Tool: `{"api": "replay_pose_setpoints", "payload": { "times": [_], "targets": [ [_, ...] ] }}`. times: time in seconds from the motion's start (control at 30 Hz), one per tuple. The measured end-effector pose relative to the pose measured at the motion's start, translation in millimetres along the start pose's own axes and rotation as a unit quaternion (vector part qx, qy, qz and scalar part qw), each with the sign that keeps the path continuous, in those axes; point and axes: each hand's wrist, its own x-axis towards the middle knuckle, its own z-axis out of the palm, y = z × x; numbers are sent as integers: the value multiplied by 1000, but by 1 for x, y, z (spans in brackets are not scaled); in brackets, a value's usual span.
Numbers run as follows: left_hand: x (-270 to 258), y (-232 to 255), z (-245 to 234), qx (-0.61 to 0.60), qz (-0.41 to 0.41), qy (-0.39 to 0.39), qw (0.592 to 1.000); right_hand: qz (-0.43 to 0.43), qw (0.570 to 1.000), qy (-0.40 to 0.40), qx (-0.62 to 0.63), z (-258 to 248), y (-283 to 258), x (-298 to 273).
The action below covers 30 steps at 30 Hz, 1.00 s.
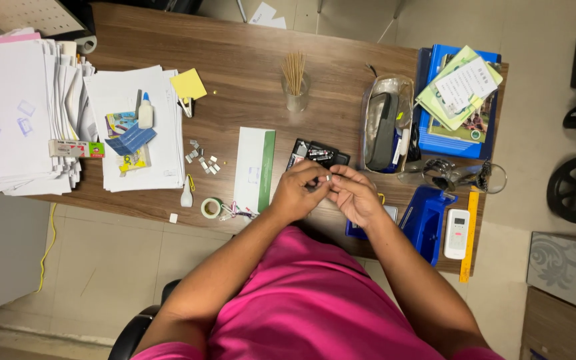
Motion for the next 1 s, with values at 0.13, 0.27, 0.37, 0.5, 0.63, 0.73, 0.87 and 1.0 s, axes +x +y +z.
{"api": "replay_pose_setpoints", "payload": {
  "times": [0.13,0.27,0.37,0.5,0.63,0.73,0.87,1.0],
  "targets": [
    [-1,-2,1,-36,5,9,999,0,1000,-20,15,2,-4,4],
    [-1,-2,-3,-32,-14,4,999,1,1000,-28,0,0,-4,5],
    [-1,1,-9,-59,-31,-28,997,-3,999,-33,-30,-5,-7,3],
    [1,-1,-21,-57,-46,-101,992,12,990,-47,-131,3,-21,-3],
    [3,14,-30,-43,-26,-134,990,9,978,-48,-204,16,-31,-8],
    [6,22,-35,5,57,-102,993,-35,966,-50,-249,18,-31,-8],
    [3,23,-39,-37,15,-44,998,-92,948,-24,-304,39,-27,-9],
    [-7,8,-41,-177,-97,-15,979,-169,926,-3,-337,67,-11,-16]
  ]
}}
